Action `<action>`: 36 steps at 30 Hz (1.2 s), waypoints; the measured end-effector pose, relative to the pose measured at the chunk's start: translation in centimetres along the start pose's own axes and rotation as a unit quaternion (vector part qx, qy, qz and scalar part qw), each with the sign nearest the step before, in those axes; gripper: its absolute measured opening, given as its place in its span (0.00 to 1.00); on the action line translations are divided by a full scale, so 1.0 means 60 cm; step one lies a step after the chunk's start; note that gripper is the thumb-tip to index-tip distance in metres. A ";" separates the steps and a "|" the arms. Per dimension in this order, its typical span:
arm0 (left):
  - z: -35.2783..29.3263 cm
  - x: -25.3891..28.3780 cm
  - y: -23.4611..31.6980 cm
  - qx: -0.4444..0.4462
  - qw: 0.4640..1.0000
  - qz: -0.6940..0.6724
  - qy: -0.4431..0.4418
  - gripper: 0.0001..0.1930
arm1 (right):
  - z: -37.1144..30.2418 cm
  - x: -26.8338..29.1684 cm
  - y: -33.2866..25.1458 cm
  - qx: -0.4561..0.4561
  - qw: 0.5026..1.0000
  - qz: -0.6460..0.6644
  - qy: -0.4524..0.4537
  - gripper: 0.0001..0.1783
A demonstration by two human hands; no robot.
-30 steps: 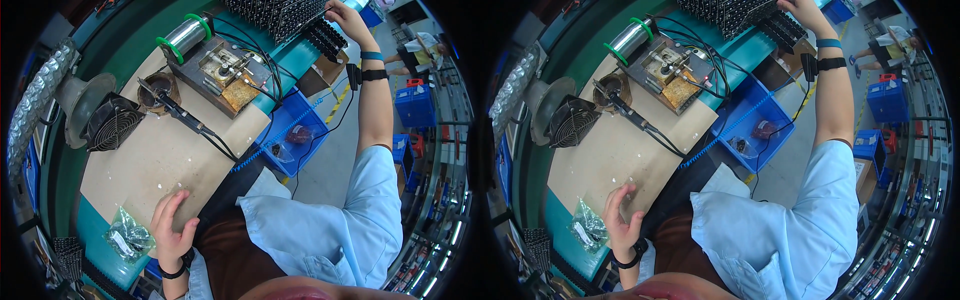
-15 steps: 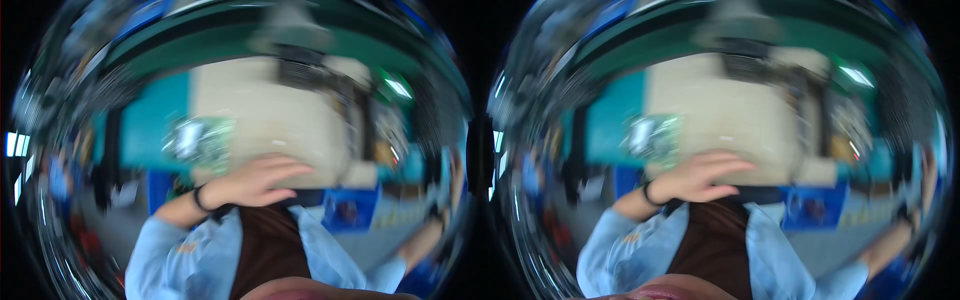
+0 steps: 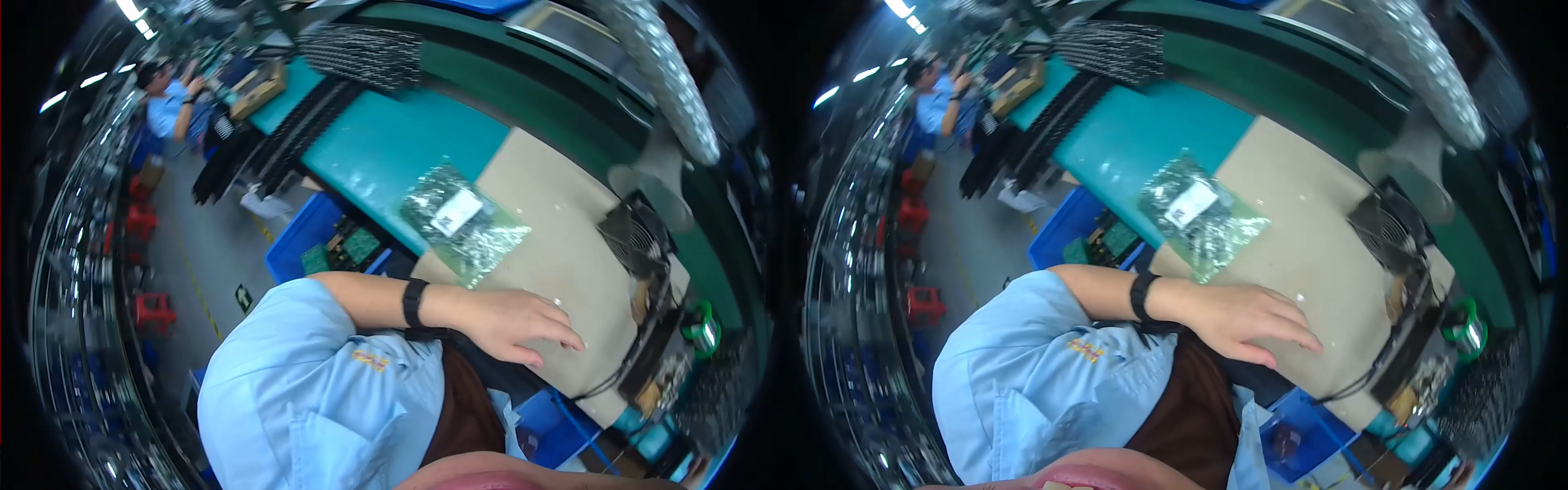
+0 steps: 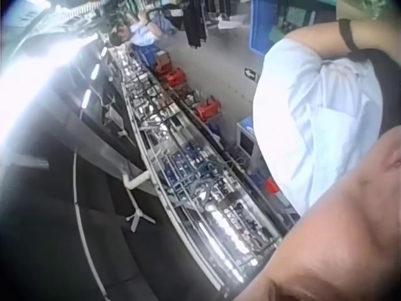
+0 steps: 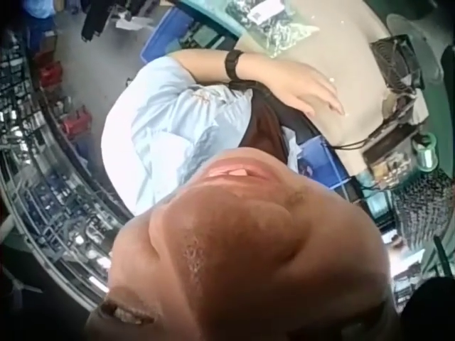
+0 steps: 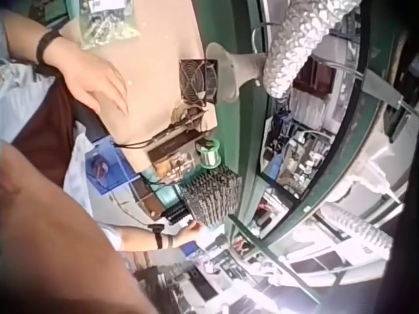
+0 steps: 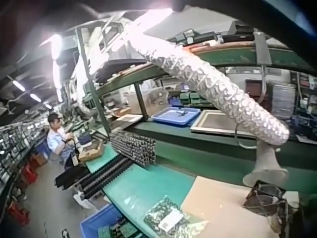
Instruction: The person picks up a circuit board and a component from a plastic bag, inserts the component into the board, and solders it using a soldering iron. They then set the iron down and inspect the board before placing it back on the table.
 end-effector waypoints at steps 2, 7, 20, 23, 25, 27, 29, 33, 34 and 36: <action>0.005 0.009 -0.002 -0.022 0.999 0.037 0.007 0.28 | -0.060 0.047 0.055 -0.102 0.994 0.026 -0.029 0.29; 0.011 0.035 0.008 0.121 0.988 0.095 -0.026 0.27 | -0.029 0.015 -0.045 -0.091 0.994 0.067 -0.005 0.23; 0.015 0.019 0.002 0.118 0.989 0.085 0.023 0.27 | -0.052 0.018 -0.103 -0.061 0.992 0.041 0.105 0.09; 0.009 0.022 0.002 0.129 0.988 0.083 0.023 0.27 | -0.046 0.014 -0.108 -0.062 0.989 0.073 0.110 0.10; 0.003 0.025 0.001 0.145 0.987 0.072 0.015 0.29 | -0.045 0.010 -0.114 -0.072 0.985 0.121 0.098 0.12; 0.005 0.025 0.000 0.138 0.987 0.077 0.024 0.28 | -0.043 0.007 -0.114 -0.068 0.984 0.126 0.107 0.13; 0.008 0.024 0.000 0.123 0.988 0.087 0.039 0.26 | -0.044 0.002 -0.114 -0.061 0.981 0.136 0.126 0.15; 0.004 0.028 -0.006 0.107 0.990 0.080 0.040 0.26 | -0.092 0.017 -0.174 -0.058 0.981 0.105 0.155 0.17; 0.000 0.031 -0.007 0.108 0.990 0.081 0.038 0.26 | -0.108 0.018 -0.198 -0.060 0.981 0.106 0.154 0.17; -0.012 0.039 -0.003 0.118 0.989 0.088 0.023 0.28 | -0.151 0.023 -0.253 -0.108 0.979 0.066 0.159 0.16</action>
Point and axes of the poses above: each hand's wrist, its own z-axis towards the middle knuckle, its own x-axis out of the back of the hand, y = z × x, the point moved 2 cm from there along z, towards the middle knuckle, and after that the axes turned 8 degrees about -x, right-handed, at the moved point
